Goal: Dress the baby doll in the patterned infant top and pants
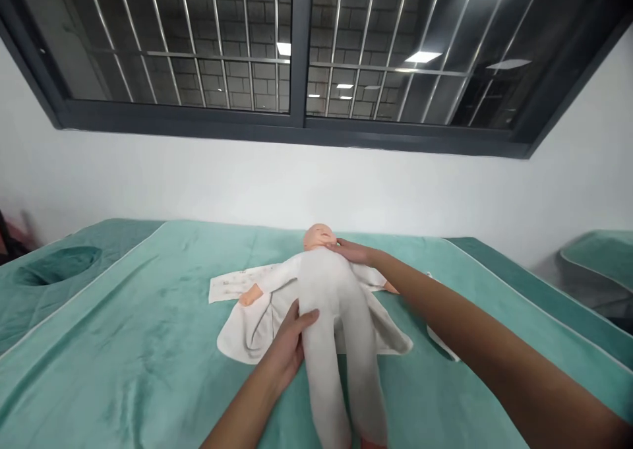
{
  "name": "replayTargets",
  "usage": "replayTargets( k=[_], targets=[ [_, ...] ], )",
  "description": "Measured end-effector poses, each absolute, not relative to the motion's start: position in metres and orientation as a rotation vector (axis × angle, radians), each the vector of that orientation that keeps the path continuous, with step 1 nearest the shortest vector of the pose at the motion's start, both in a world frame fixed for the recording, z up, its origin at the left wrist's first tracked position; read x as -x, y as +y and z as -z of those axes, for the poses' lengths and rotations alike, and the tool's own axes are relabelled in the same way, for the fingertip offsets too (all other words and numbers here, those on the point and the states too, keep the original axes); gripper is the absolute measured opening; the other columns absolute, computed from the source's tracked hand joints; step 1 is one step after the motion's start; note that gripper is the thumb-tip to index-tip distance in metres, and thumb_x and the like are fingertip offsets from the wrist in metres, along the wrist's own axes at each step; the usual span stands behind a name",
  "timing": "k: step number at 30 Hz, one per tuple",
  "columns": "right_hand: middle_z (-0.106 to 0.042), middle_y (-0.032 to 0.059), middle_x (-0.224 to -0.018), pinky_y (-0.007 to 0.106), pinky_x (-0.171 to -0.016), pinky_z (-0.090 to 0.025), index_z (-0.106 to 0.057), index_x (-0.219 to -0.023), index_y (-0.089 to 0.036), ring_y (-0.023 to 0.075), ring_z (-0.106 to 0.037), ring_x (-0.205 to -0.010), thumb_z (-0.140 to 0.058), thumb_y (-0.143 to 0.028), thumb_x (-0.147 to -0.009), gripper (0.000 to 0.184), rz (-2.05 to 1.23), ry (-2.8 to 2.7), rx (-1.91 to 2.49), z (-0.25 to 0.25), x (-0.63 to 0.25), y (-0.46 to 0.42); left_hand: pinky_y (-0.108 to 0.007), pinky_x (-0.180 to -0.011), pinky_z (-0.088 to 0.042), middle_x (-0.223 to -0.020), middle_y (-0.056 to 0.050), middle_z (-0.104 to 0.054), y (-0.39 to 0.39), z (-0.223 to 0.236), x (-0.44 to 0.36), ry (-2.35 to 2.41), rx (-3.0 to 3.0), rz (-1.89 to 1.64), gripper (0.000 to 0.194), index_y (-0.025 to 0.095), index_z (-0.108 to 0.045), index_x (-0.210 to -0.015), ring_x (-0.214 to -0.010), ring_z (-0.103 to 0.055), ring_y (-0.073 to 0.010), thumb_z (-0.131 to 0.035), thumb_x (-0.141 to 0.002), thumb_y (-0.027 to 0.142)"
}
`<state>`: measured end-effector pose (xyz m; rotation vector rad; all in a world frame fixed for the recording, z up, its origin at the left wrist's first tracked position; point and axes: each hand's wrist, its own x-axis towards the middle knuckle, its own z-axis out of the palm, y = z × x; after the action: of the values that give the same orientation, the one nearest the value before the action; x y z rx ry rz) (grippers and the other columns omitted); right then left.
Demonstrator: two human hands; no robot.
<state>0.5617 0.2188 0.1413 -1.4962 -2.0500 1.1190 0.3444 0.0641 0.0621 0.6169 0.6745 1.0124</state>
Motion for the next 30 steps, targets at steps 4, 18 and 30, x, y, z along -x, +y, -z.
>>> replayTargets(
  k=[4, 18, 30],
  targets=[
    [-0.050, 0.0155, -0.146, 0.042, -0.109, -0.042, -0.036, -0.150, -0.016, 0.0322, -0.053, -0.129, -0.046, -0.079, -0.082, 0.094, -0.998, -1.969, 1.662, -0.112, -0.575, 0.210, -0.036, -0.095, -0.054, -0.127, -0.012, -0.066, 0.056, -0.046, -0.351, 0.677, -0.638, -1.019, 0.063, 0.022, -0.052, -0.136, -0.108, -0.067, -0.0257, -0.074, -0.078, 0.030],
    [-0.062, 0.0106, -0.118, 0.037, -0.090, -0.043, -0.059, -0.118, -0.021, 0.0256, -0.057, -0.107, -0.058, -0.047, -0.091, 0.038, 0.023, -2.751, 1.273, -0.112, -0.438, 0.181, -0.046, -0.098, -0.043, -0.116, -0.014, -0.063, 0.104, -0.011, -0.302, 1.494, -2.426, -0.805, 0.033, 0.016, -0.066, -0.108, -0.115, -0.054, -0.0295, -0.043, -0.084, 0.009],
    [-0.064, 0.0077, -0.114, 0.030, -0.076, -0.040, -0.052, -0.131, -0.025, 0.0213, -0.060, -0.098, -0.030, -0.060, -0.100, 0.052, -0.050, -2.514, 1.393, -0.104, -0.424, 0.191, -0.050, -0.099, -0.038, -0.132, -0.017, -0.057, 0.140, -0.016, -0.264, 1.901, -2.293, -0.902, 0.036, 0.016, -0.058, -0.122, -0.123, -0.046, -0.0342, -0.052, -0.089, 0.028]
  ],
)
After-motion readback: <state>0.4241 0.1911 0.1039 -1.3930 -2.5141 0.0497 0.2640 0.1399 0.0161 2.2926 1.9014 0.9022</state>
